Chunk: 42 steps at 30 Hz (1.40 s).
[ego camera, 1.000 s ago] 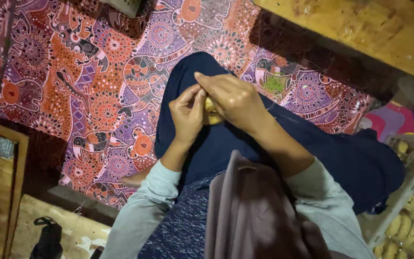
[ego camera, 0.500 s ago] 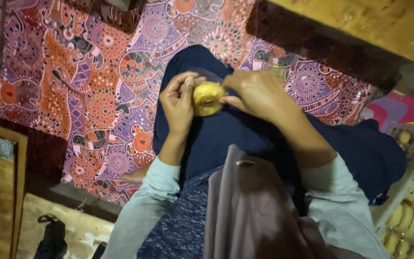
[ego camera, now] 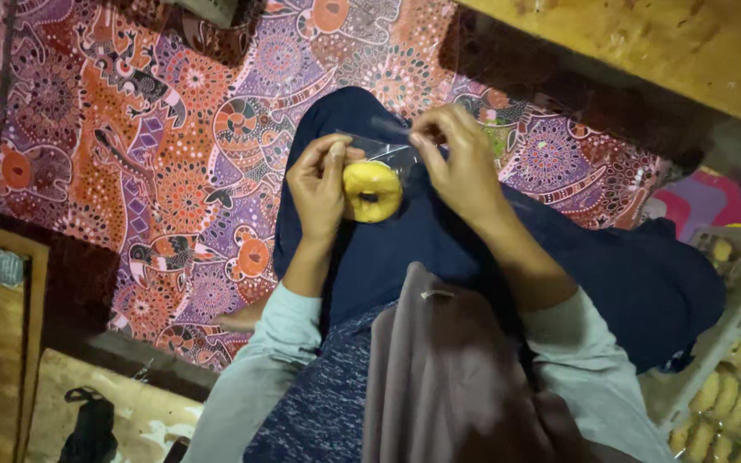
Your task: The person sits on a patterned floor mat and individually places donuts into small plastic bags. They pick donuts from a wooden board, insert them into bags, and place the packaged items into a white plastic crate.
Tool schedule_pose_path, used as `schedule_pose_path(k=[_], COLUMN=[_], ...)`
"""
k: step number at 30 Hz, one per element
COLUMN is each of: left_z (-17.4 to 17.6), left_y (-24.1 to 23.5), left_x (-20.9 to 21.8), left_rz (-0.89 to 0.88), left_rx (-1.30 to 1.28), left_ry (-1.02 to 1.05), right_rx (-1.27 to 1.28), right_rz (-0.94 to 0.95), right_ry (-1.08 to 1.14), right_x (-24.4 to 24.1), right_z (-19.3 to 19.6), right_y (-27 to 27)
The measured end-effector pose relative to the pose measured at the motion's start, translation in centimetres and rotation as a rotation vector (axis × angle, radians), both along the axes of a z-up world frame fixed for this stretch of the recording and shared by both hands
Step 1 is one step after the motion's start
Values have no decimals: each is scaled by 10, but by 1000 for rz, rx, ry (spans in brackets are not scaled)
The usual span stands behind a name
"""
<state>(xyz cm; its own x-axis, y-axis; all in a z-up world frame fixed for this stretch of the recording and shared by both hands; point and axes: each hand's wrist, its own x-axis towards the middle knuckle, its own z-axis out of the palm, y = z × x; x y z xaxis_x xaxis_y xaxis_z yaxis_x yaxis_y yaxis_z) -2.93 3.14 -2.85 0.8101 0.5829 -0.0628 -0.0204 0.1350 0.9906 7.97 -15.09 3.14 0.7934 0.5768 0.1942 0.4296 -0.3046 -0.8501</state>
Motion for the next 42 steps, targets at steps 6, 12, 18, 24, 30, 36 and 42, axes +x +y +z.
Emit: schedule_pose_path(k=[6, 12, 18, 24, 30, 36, 42], left_z=[5, -4, 4, 44, 12, -17, 0], left_y=[2, -9, 3, -36, 8, 12, 10], left_x=[4, 9, 10, -20, -21, -46, -27], left_rz=[-53, -105, 9, -26, -2, -301, -204], left_rx=[24, -47, -162, 228, -512, -503, 34], left_ry=[1, -6, 17, 8, 10, 20, 61], right_rx=[-109, -411, 314, 277, 549, 309, 278], right_rz=[361, 400, -152, -101, 48, 62, 39], right_ry=[-120, 155, 206, 267, 943, 728, 454], right_x=[-4, 5, -15, -83, -58, -42, -22], right_z=[23, 14, -15, -35, -98, -95, -46], right_y=[-8, -5, -13, 20, 23, 2, 17])
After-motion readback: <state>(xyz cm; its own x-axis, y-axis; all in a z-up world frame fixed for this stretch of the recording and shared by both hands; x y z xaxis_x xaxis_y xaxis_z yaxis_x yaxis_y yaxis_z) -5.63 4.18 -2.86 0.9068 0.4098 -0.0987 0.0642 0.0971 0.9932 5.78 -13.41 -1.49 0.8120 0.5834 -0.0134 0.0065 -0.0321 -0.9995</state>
